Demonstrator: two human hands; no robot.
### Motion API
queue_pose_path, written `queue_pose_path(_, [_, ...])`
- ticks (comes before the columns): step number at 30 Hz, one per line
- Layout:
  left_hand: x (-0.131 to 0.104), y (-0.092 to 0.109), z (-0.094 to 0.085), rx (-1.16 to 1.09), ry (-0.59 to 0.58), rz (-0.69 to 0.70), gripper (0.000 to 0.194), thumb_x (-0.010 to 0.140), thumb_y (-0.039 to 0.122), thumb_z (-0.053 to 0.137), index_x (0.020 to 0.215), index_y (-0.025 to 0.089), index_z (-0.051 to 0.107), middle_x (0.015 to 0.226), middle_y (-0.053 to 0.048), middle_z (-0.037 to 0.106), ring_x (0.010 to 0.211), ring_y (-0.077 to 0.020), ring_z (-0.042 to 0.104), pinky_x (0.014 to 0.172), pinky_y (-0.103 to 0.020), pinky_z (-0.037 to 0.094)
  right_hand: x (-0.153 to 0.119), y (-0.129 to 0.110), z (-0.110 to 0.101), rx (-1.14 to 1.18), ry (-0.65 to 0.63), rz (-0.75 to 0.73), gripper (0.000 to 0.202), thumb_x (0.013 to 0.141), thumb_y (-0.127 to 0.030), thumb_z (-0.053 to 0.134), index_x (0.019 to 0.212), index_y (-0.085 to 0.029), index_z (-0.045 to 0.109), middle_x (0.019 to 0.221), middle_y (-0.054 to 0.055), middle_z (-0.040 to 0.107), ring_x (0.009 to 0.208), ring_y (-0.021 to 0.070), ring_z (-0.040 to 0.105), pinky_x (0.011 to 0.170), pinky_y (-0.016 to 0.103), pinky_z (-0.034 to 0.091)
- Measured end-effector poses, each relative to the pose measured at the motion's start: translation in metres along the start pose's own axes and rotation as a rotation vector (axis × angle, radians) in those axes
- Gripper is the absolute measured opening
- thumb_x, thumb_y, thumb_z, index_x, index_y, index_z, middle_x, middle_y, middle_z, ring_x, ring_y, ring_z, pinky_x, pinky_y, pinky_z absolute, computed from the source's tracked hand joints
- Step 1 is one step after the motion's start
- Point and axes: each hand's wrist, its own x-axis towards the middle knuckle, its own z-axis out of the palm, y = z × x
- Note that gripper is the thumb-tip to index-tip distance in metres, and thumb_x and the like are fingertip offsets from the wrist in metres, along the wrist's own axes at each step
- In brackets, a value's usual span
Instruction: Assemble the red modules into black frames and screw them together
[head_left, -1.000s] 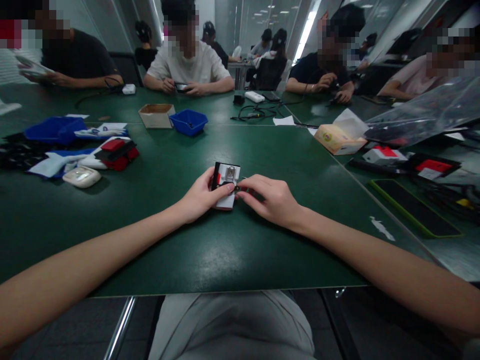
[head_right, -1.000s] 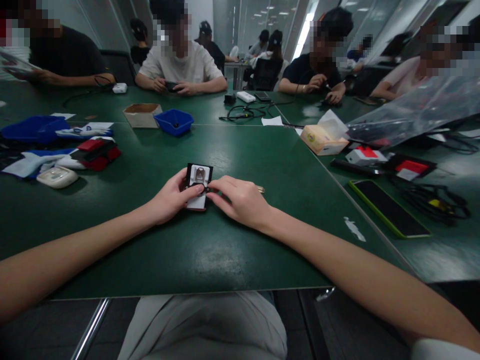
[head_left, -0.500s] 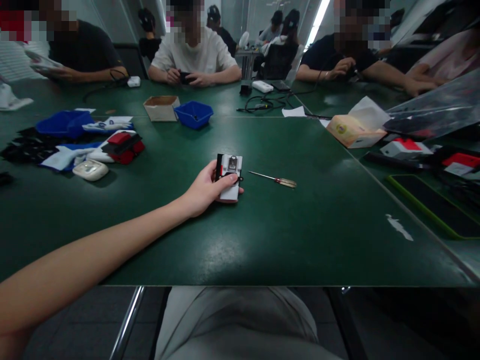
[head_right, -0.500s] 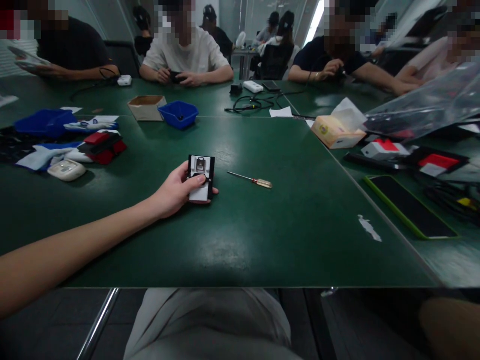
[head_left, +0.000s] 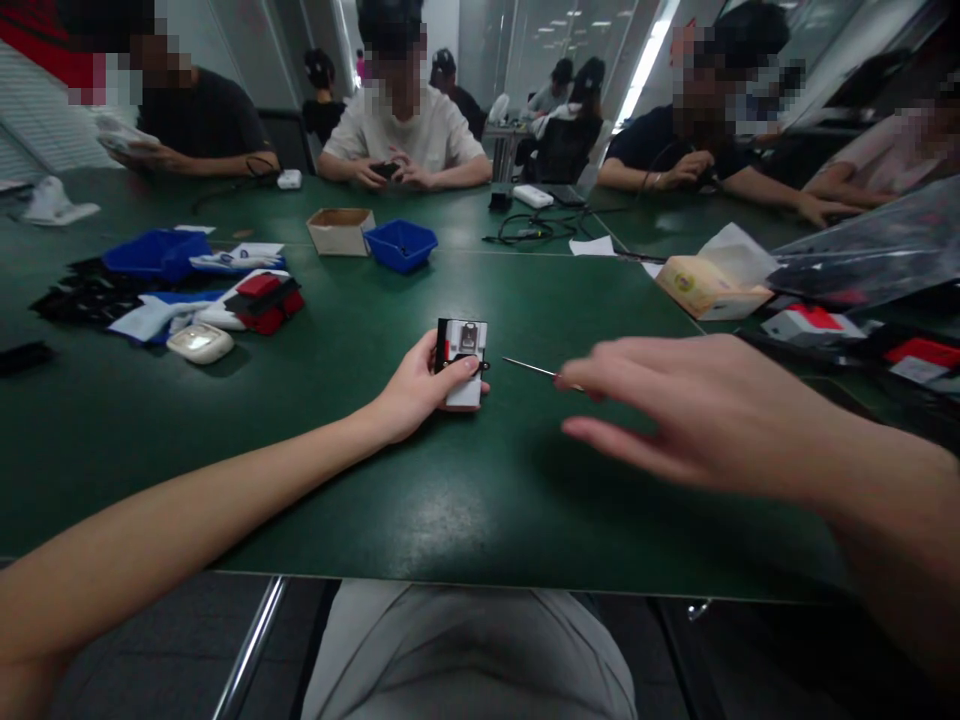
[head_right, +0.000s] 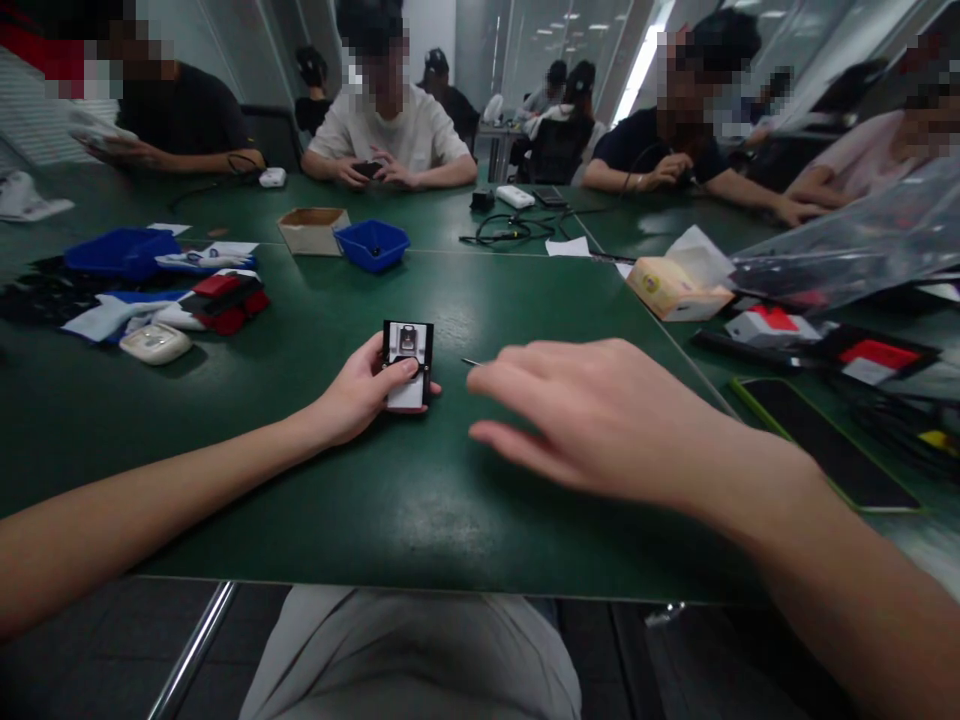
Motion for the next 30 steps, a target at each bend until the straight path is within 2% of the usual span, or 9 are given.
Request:
queue_pose_path(4, [-0.001, 0.000, 0.000, 0.019, 0.007, 0.009, 0.057, 0.076, 0.041, 0.087, 0.114, 0.017, 0.052, 0.103, -0.005, 0.066, 0.081, -0.0225, 0.077, 0.065, -0.032, 0.065, -0.001, 0.043, 0.051, -0.025, -0.247, 0.226, 0.053, 0.099, -0.045, 0.053, 0.140, -0.012, 0.054, 0.119, 0.020, 0.068, 0.095, 0.0315, 0.071, 0.073, 0.040, 0.056])
queue_pose_path(5, [-0.001, 0.000, 0.000, 0.023, 0.007, 0.011, 0.057, 0.076, 0.041, 0.087, 0.114, 0.017, 0.051, 0.104, -0.005, 0.066, 0.081, -0.0224, 0.077, 0.066, -0.033, 0.065, -0.001, 0.052, 0.063, 0.050, -0.300, 0.215, 0.046, 0.101, -0.040, 0.050, 0.138, -0.013, 0.057, 0.118, 0.018, 0.068, 0.095, 0.0292, 0.071, 0.077, 0.039, 0.057])
queue_pose_path(8, [-0.001, 0.001, 0.000, 0.048, 0.016, 0.023, 0.056, 0.077, 0.041, 0.086, 0.115, 0.018, 0.051, 0.104, -0.005, 0.066, 0.082, -0.0230, 0.076, 0.067, -0.034, 0.064, -0.003, 0.064, 0.078, 0.165, -0.248, 0.184, 0.033, 0.103, -0.029, 0.043, 0.117, -0.015, 0.070, 0.109, 0.014, 0.069, 0.091, 0.0248, 0.070, 0.080, 0.037, 0.057])
queue_pose_path(10, [-0.001, 0.001, 0.000, 0.067, 0.028, 0.027, 0.056, 0.078, 0.041, 0.085, 0.115, 0.018, 0.051, 0.103, -0.005, 0.066, 0.082, -0.0231, 0.076, 0.067, -0.034, 0.064, -0.002, 0.061, 0.070, 0.182, -0.089, 0.159, 0.027, 0.102, -0.027, 0.049, 0.110, -0.016, 0.072, 0.105, 0.013, 0.069, 0.087, 0.0232, 0.070, 0.077, 0.036, 0.058])
queue_pose_path(14, [-0.001, 0.001, 0.001, 0.079, 0.054, 0.019, 0.056, 0.079, 0.043, 0.083, 0.116, 0.019, 0.050, 0.105, -0.006, 0.066, 0.081, -0.0222, 0.075, 0.066, -0.035, 0.063, 0.003, 0.034, 0.043, 0.130, 0.362, 0.069, 0.012, 0.099, -0.022, 0.062, 0.106, -0.021, 0.072, 0.105, 0.009, 0.075, 0.089, 0.0214, 0.074, 0.077, 0.034, 0.061])
queue_pose_path(16, [-0.001, 0.001, 0.002, 0.083, 0.073, 0.007, 0.056, 0.080, 0.043, 0.082, 0.117, 0.019, 0.049, 0.106, -0.006, 0.066, 0.081, -0.0226, 0.075, 0.065, -0.036, 0.064, 0.005, 0.017, 0.036, 0.086, 0.479, 0.028, 0.016, 0.099, -0.017, 0.061, 0.109, -0.025, 0.071, 0.108, 0.007, 0.077, 0.094, 0.0214, 0.075, 0.081, 0.035, 0.062])
queue_pose_path(21, [-0.002, 0.001, 0.004, 0.114, 0.115, 0.000, 0.055, 0.083, 0.044, 0.079, 0.122, 0.020, 0.047, 0.103, -0.005, 0.064, 0.084, -0.0245, 0.073, 0.064, -0.039, 0.065, 0.000, -0.013, 0.036, 0.051, 0.566, -0.129, 0.033, 0.097, -0.006, 0.060, 0.125, -0.023, 0.066, 0.118, 0.008, 0.077, 0.101, 0.0209, 0.075, 0.082, 0.034, 0.064])
queue_pose_path(25, [-0.003, 0.000, 0.004, 0.152, 0.125, 0.004, 0.052, 0.085, 0.042, 0.077, 0.123, 0.021, 0.047, 0.107, -0.007, 0.063, 0.087, -0.0249, 0.072, 0.064, -0.039, 0.065, -0.011, -0.019, 0.029, 0.056, 0.500, -0.187, 0.039, 0.098, -0.009, 0.060, 0.132, -0.026, 0.064, 0.127, 0.010, 0.074, 0.111, 0.0245, 0.072, 0.086, 0.039, 0.065])
queue_pose_path(30, [-0.003, -0.002, 0.004, 0.167, 0.125, 0.013, 0.050, 0.087, 0.041, 0.075, 0.123, 0.021, 0.047, 0.108, -0.007, 0.062, 0.088, -0.0250, 0.072, 0.063, -0.038, 0.066, -0.017, -0.020, 0.021, 0.015, 0.486, -0.201, 0.038, 0.098, -0.011, 0.060, 0.133, -0.025, 0.065, 0.131, 0.011, 0.072, 0.115, 0.0263, 0.071, 0.091, 0.041, 0.065])
